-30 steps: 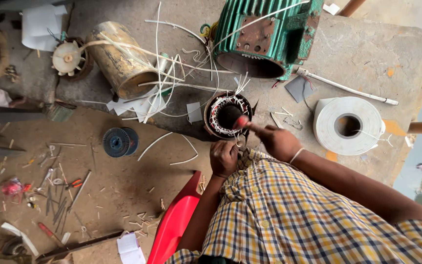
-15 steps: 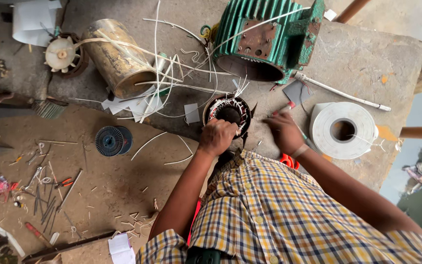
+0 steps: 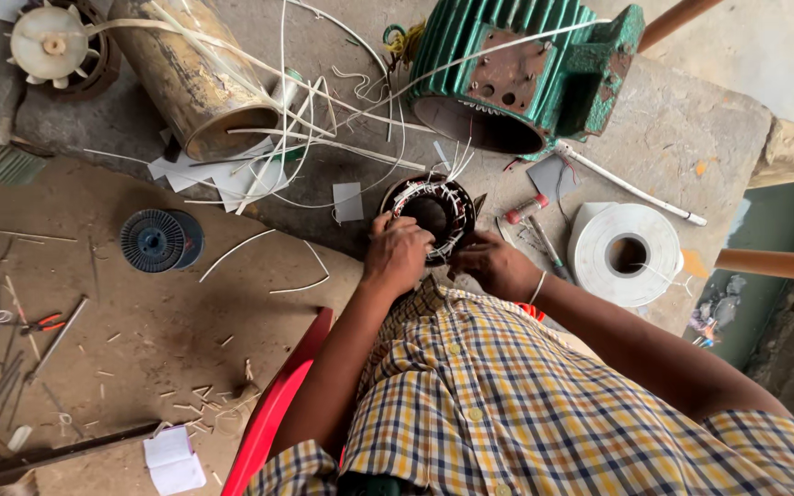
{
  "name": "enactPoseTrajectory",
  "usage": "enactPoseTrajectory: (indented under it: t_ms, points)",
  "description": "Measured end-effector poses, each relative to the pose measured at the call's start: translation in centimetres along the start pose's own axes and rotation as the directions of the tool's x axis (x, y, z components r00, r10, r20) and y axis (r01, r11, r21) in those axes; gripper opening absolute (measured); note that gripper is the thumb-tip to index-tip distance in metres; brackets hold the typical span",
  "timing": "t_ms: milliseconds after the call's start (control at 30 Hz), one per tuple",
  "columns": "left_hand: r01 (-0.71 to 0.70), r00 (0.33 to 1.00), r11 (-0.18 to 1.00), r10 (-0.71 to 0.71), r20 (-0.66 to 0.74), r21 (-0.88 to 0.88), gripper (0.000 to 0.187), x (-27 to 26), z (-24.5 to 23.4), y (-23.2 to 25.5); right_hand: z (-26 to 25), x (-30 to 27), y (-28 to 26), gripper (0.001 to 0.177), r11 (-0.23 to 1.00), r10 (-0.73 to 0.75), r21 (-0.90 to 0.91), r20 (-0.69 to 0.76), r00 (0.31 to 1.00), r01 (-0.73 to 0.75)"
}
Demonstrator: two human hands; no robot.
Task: The person works on a motor stator, using a hammer to tap components and orange-handled scissors to cut wires. The person repeatedly adjusts the stator and trims protruding wires while seated on a red plastic chair.
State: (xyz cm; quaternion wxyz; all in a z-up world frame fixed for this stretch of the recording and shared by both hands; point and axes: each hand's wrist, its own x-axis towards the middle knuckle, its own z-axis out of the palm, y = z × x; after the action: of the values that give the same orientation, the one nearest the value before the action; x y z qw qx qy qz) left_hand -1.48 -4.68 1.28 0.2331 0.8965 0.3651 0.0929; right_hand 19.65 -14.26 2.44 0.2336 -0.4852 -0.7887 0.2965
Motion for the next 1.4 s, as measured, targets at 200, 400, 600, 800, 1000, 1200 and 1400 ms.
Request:
enactPoseTrajectory:
  t_ms: [200, 400, 600, 800, 1000, 1200, 1400]
  points:
    - [0.274, 0.906, 0.96, -0.237, 0.351, -0.06, 0.018, 1.4, -0.2, 0.8, -1.1, -0.3, -1.5, 0.022, 0.991, -0.117, -0.058, 0.051, 0.992, 0.12]
    - [0.334, 0.9, 0.942, -0.306, 0.312, -0.038, 0.019, 1.7, -0.1, 1.1, -1.8, 0.4, -1.7, 0.023, 0.987, -0.155, -0.011, 0.11, 0.982, 0.157]
    - [0.226, 0.956, 0.974, -0.224, 0.192, 0.009, 0.009, 1.0, 1.9, 0.6, -2.8, 1.5, -0.6, 0.022, 0.984, 0.067, 0.131, 0.343, 0.937, -0.118]
    - [0.173, 0.977, 0.984, -0.178, 0.115, 0.052, 0.029, 0.6, 1.8, 1.1, -1.4, 9.1, 4.0, 0.024, 0.831, 0.538, -0.443, 0.484, 0.69, -0.338]
    - [0.197, 0.978, 0.98, -0.196, 0.076, -0.005, 0.031, 0.3, 1.1, 1.2, 0.6, 13.6, 3.1, 0.031, 0.795, 0.582, -0.554, 0.579, 0.571, -0.249]
    - [0.19, 0.971, 0.982, -0.186, 0.148, -0.01, 0.035, 0.3, 2.2, 0.4, -0.7, 11.8, -0.4, 0.021, 0.756, 0.605, -0.655, 0.691, 0.396, -0.011]
    - [0.152, 0.981, 0.985, -0.159, 0.108, 0.076, 0.01, -0.1, 3.8, -0.4, -0.8, 6.1, 0.0, 0.022, 0.845, 0.456, -0.474, 0.392, 0.799, -0.249]
